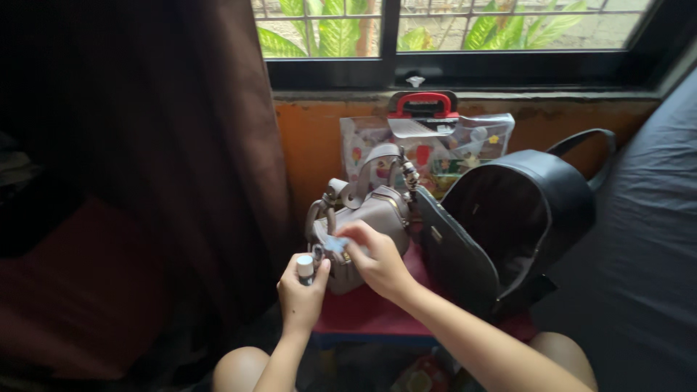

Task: The person sits on the floor and organizes items by transferring them from a beige handbag to a black backpack. They handle various small items including bottles, a pouch, and a comb, placing them into the backpack or on a nearby pink stool.

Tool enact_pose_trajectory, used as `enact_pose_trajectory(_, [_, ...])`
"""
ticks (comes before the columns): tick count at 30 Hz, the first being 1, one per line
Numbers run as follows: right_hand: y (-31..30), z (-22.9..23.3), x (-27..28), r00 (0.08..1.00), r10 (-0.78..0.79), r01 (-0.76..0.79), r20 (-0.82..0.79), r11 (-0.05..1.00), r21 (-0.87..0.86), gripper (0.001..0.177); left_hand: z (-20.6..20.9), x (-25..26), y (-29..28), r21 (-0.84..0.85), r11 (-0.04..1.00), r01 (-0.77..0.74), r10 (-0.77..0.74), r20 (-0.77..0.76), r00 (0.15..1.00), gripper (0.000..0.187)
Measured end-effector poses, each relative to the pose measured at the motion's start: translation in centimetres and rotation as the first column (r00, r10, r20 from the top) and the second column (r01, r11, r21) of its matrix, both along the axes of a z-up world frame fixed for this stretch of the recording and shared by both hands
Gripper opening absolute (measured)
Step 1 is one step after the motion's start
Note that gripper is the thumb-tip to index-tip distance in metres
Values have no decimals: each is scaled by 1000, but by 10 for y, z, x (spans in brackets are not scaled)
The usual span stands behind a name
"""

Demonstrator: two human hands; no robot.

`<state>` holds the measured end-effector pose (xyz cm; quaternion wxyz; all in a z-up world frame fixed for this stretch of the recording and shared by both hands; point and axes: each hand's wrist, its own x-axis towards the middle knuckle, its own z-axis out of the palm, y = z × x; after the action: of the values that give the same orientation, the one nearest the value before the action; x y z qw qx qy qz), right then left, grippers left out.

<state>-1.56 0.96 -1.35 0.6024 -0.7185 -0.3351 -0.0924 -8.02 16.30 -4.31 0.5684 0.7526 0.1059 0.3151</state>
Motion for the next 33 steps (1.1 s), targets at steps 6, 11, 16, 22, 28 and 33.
enact_pose_trajectory(6, [-48, -87, -2, 852, 197, -16, -486, 936, 351, 23, 14, -29, -52, 255, 967, -18, 7, 44, 999, 18])
enact_pose_trajectory(11, [-74, -93, -18, 667, 148, 141, -730, 937, 319, 31, -12, -10, -87, 211, 930, 300, -202, -389, 899, 25])
enact_pose_trajectory(16, [-106, -132, 5, 553, 168, 282, -816, 884, 373, 25, -63, 16, -107, 60, 893, 447, -430, -181, 884, 35])
enact_pose_trajectory(22, [-131, -153, 7, 344, 256, 431, -904, 812, 394, 25, -101, 44, -100, -569, 735, 368, -517, -120, 847, 48])
enact_pose_trajectory(28, [-125, -140, -1, 261, 350, 388, -900, 815, 430, 27, -101, 45, -96, -731, 515, 448, -621, 42, 783, 80])
enact_pose_trajectory(33, [-115, -106, -19, 555, -17, 193, -832, 975, 109, 37, -80, 33, -101, -590, 589, 553, -712, -54, 701, 101])
